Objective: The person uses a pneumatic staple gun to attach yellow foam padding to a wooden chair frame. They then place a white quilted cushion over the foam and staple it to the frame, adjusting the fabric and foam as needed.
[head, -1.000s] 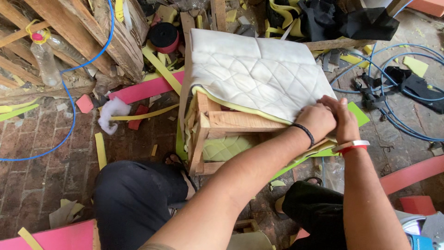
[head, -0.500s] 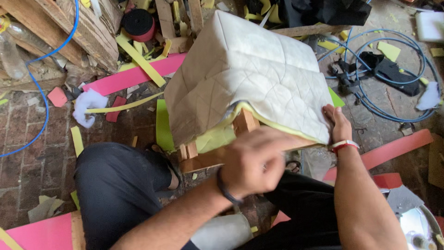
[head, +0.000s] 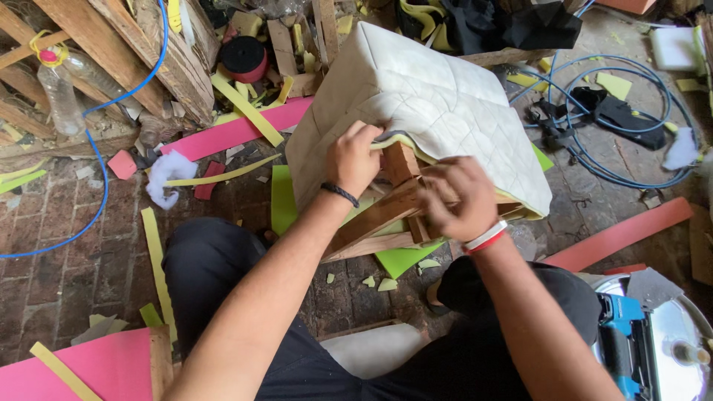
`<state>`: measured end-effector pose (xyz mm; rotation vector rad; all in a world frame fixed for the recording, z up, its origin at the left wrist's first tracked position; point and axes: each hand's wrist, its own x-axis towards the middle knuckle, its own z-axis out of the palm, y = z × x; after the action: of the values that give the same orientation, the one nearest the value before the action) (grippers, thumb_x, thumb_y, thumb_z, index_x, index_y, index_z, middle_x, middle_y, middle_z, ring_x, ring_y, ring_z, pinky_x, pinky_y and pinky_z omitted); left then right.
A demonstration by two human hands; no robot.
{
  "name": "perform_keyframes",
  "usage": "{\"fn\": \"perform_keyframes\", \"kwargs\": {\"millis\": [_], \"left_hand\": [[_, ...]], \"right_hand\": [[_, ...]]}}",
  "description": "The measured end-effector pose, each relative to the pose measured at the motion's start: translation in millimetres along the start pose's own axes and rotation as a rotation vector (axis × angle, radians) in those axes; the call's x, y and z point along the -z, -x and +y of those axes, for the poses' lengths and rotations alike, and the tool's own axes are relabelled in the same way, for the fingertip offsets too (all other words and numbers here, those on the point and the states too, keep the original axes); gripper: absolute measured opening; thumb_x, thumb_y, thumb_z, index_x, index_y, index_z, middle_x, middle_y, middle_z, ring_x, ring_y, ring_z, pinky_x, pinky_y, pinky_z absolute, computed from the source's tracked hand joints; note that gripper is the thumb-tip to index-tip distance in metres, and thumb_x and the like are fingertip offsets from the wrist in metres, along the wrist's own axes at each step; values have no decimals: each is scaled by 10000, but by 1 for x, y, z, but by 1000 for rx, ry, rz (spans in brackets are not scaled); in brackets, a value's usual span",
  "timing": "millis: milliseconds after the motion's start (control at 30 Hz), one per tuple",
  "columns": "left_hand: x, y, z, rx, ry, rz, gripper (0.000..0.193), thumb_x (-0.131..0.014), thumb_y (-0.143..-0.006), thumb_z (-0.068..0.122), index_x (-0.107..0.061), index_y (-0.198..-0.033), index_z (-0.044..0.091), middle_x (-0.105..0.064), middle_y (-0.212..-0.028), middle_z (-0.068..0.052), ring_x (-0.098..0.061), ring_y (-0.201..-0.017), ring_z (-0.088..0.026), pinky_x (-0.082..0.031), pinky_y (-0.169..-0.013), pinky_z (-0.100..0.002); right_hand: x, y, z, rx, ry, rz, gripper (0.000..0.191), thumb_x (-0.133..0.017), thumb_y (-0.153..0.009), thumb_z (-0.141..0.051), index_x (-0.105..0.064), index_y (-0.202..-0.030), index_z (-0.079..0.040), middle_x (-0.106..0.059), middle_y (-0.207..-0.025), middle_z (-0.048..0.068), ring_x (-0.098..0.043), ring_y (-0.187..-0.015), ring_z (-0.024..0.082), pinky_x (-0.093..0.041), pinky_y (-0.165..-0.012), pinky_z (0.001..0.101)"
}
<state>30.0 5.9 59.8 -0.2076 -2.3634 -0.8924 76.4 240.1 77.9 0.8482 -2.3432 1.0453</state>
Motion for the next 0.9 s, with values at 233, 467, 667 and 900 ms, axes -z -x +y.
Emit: {"fn": "perform_keyframes", "kwargs": {"millis": [233, 467, 667, 900], "left_hand": [[12, 18, 17, -13, 51, 123, 186, -719, -729, 53, -619, -588, 123, -631, -635, -61, -630, -569, -299, -466, -515, -448], [33, 59, 48, 27, 186, 46, 102, -627, -706, 15, -627, -654, 103, -656, -686, -88, -647, -640, -321, -474, -548, -439], [43, 64, 42, 392, 194, -65, 118, -598, -744, 10, -680, -743, 94, -705, -742, -123, -684, -704, -347, -509, -597, -461], [37, 58, 20, 246, 218, -220, 22, -691, -758, 102, -706, -760, 86, -720, -776, -163, -699, -748, -379, -523, -623, -478]], "right_hand": [[-55, -11, -53, -24, 418, 208, 797, -747, -821, -395, -414, -1475, -84, -456, -1488, 201, -488, -1347, 364, -394, -1068, 494], [-65, -8, -45, -74, 397, 231, 706, -712, -792, -438, -541, -1388, -100, -532, -1423, 143, -507, -1338, 308, -314, -1055, 483], [-53, -11, -72, -26, 351, 125, 530, -785, -633, -283, -677, -1133, -142, -631, -1194, 87, -571, -1153, 299, -317, -976, 466], [-2, -25, -86, 76, 175, -214, 282, -796, -804, -199, -767, -1084, -185, -704, -1071, 35, -671, -976, 233, -495, -890, 407]]}}
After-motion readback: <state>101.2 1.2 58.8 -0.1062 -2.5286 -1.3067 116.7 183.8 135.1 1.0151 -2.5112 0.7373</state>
